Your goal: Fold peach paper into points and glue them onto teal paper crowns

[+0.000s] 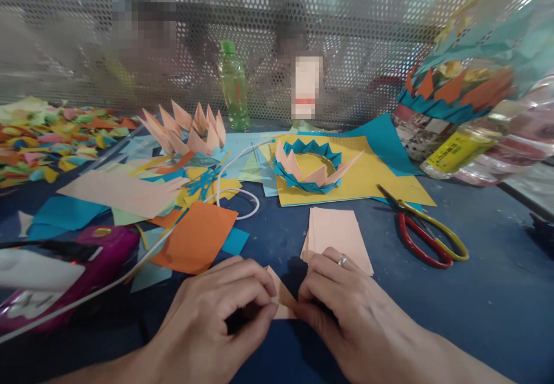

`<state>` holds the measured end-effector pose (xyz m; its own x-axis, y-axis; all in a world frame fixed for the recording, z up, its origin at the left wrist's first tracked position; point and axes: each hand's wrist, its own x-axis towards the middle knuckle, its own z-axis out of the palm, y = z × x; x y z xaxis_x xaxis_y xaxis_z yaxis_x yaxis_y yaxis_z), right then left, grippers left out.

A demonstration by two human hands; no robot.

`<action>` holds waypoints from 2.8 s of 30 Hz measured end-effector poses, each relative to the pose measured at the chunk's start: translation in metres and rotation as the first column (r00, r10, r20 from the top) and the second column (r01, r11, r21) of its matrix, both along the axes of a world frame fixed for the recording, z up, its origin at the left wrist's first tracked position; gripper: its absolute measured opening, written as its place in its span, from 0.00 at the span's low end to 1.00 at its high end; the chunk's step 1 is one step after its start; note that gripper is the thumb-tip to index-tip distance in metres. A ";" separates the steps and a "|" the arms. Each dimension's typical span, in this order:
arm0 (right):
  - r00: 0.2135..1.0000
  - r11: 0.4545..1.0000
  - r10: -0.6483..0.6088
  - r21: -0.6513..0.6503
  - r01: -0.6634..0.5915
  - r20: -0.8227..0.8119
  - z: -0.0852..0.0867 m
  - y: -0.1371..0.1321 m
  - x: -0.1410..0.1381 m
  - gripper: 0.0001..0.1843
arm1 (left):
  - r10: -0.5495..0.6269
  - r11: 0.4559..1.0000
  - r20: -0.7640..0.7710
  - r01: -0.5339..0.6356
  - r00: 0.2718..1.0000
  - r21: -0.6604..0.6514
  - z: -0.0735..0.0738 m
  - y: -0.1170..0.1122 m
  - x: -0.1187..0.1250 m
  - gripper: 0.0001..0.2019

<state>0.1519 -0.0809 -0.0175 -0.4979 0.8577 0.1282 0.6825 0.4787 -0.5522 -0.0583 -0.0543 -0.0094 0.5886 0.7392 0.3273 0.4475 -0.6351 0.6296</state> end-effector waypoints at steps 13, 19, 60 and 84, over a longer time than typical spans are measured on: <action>0.999 0.999 -0.002 -0.048 0.000 -0.043 0.001 0.004 0.001 0.07 | 0.018 1.000 -0.074 -0.019 0.997 -0.020 -0.003 0.001 -0.001 0.09; 0.996 0.976 -0.030 -0.218 0.011 -0.084 0.014 0.005 0.005 0.13 | 0.022 1.000 -0.071 -0.021 0.997 0.009 -0.002 0.002 0.000 0.09; 0.977 0.944 -0.085 -0.330 0.017 -0.193 0.012 0.011 0.009 0.11 | -0.046 0.998 -0.076 0.043 0.996 -0.046 -0.001 0.005 -0.003 0.07; 0.974 0.950 -0.092 -0.310 0.024 -0.207 0.012 0.010 0.006 0.07 | -0.029 0.999 -0.058 0.026 0.998 -0.043 -0.007 0.001 0.001 0.10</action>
<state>0.1580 -0.0712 -0.0052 -0.4352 0.8992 -0.0444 0.5523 0.2277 -0.8019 -0.0574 -0.0535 -0.0162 0.6261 0.7349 0.2607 0.4673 -0.6213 0.6290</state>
